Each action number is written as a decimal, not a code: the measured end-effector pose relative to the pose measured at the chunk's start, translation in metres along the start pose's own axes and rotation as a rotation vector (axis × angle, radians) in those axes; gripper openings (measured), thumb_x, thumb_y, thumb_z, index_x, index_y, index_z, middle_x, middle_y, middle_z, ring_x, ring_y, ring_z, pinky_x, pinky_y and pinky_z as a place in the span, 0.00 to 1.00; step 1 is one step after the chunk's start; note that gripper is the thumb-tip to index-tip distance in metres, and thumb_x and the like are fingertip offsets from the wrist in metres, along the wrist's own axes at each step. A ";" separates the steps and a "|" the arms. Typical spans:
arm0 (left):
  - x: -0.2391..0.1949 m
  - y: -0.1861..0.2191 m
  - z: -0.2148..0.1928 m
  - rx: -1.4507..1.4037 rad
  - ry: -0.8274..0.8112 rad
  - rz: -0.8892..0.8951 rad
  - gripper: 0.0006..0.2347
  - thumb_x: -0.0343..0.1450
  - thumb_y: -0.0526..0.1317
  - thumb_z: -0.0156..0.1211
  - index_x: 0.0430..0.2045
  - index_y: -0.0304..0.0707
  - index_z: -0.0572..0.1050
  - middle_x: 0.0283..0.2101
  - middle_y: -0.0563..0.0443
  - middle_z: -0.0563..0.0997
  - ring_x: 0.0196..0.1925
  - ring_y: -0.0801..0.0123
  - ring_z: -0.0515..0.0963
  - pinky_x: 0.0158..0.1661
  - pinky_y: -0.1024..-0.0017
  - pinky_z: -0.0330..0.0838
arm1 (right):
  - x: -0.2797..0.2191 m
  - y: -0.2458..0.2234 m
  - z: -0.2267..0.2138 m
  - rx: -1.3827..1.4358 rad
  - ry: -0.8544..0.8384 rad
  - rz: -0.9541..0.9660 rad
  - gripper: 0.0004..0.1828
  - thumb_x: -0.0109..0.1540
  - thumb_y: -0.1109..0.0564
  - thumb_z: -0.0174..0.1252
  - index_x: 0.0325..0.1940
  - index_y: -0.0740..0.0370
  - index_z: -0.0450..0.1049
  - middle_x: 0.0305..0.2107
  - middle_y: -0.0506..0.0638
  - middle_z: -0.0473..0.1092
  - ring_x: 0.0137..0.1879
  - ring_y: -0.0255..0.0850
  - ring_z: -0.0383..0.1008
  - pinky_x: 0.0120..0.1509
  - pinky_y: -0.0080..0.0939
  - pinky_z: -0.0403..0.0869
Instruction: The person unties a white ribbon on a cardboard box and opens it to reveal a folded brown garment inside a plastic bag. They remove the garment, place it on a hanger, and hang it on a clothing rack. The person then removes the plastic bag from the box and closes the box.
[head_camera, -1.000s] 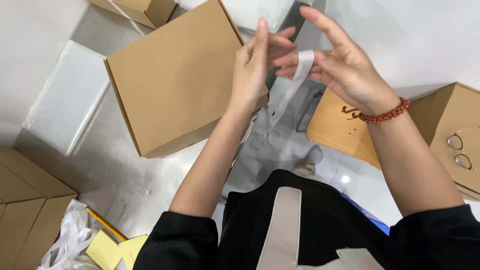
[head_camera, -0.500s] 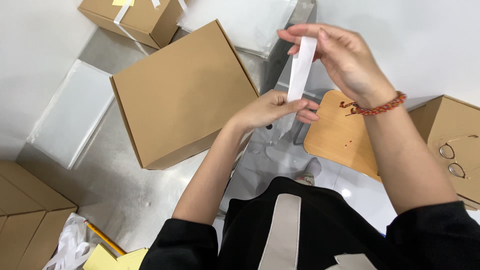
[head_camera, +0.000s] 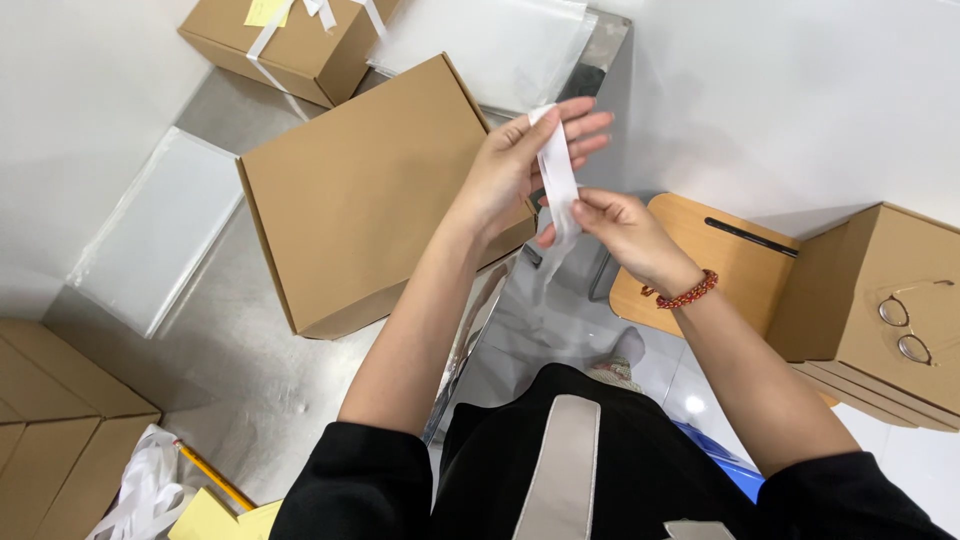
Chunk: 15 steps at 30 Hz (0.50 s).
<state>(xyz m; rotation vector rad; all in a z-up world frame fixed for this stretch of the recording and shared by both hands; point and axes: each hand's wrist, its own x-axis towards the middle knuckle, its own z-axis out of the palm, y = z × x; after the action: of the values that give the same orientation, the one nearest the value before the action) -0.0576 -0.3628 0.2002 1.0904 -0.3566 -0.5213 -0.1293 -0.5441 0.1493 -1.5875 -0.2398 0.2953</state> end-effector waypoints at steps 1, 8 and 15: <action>-0.002 0.003 0.000 0.002 0.002 0.002 0.22 0.78 0.50 0.53 0.61 0.34 0.76 0.61 0.41 0.83 0.61 0.57 0.85 0.62 0.67 0.78 | 0.000 -0.007 0.003 0.000 -0.003 -0.002 0.27 0.71 0.41 0.48 0.62 0.63 0.75 0.39 0.56 0.83 0.49 0.43 0.84 0.65 0.42 0.76; -0.009 0.026 0.008 -0.204 0.082 0.032 0.29 0.74 0.48 0.57 0.66 0.22 0.68 0.65 0.33 0.78 0.66 0.51 0.80 0.62 0.66 0.77 | -0.001 -0.027 0.014 -0.129 0.040 0.098 0.14 0.71 0.50 0.56 0.46 0.61 0.82 0.33 0.48 0.83 0.55 0.34 0.80 0.66 0.36 0.70; 0.005 0.023 -0.012 -0.855 -0.134 -0.004 0.20 0.78 0.47 0.59 0.48 0.17 0.75 0.67 0.26 0.72 0.72 0.49 0.72 0.71 0.55 0.69 | 0.003 -0.012 0.013 -0.100 0.015 0.064 0.11 0.71 0.50 0.57 0.45 0.58 0.79 0.36 0.47 0.84 0.49 0.31 0.80 0.64 0.34 0.69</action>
<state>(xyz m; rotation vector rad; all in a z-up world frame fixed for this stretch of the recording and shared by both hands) -0.0422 -0.3486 0.2163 0.2299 -0.2083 -0.6649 -0.1299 -0.5305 0.1612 -1.6976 -0.1949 0.3246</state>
